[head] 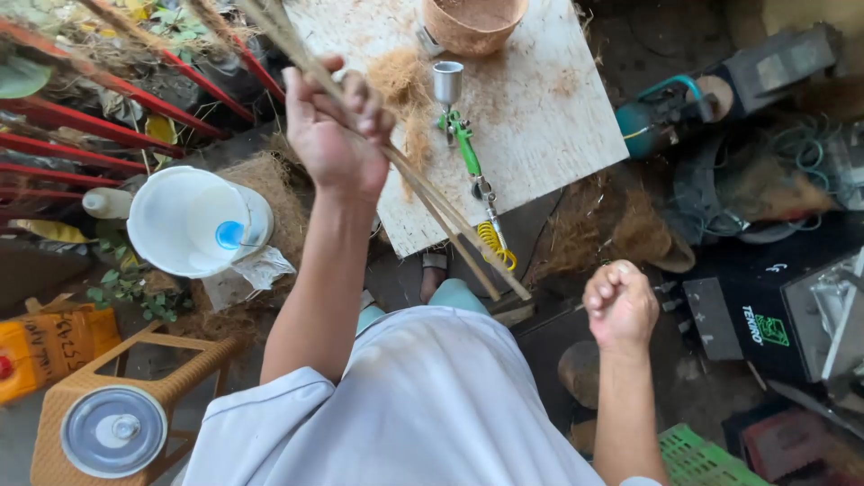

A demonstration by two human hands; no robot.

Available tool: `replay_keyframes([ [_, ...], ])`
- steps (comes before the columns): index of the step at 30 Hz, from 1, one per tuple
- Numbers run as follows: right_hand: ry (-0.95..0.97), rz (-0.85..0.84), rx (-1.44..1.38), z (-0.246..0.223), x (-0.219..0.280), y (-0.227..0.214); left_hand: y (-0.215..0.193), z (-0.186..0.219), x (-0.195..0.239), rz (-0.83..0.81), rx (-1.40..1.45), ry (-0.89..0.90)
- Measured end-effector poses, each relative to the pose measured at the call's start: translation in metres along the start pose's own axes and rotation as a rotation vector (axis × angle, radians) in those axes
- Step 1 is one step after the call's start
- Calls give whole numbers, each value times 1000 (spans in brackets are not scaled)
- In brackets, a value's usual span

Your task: The person stirs a white liquid in a bucket using two wooden sticks, then pours the liquid into a spray gun container and sprays a coconut shell half. The person handles the sticks, bucket, spray gun, and coconut shell.

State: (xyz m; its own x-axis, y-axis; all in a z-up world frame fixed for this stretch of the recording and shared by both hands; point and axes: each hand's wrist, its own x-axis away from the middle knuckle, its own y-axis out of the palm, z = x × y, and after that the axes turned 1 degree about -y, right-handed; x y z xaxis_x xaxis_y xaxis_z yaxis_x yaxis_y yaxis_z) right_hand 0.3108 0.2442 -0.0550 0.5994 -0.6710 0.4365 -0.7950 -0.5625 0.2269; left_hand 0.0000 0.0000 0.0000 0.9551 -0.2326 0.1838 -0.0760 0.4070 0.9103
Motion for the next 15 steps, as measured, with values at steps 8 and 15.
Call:
replay_keyframes([
  [8,-91,303,1020,4,-18,-33,10,-6,18,-327,-238,-48],
  [15,-439,-22,687,-32,4,70,13,-22,43,-520,-614,17],
])
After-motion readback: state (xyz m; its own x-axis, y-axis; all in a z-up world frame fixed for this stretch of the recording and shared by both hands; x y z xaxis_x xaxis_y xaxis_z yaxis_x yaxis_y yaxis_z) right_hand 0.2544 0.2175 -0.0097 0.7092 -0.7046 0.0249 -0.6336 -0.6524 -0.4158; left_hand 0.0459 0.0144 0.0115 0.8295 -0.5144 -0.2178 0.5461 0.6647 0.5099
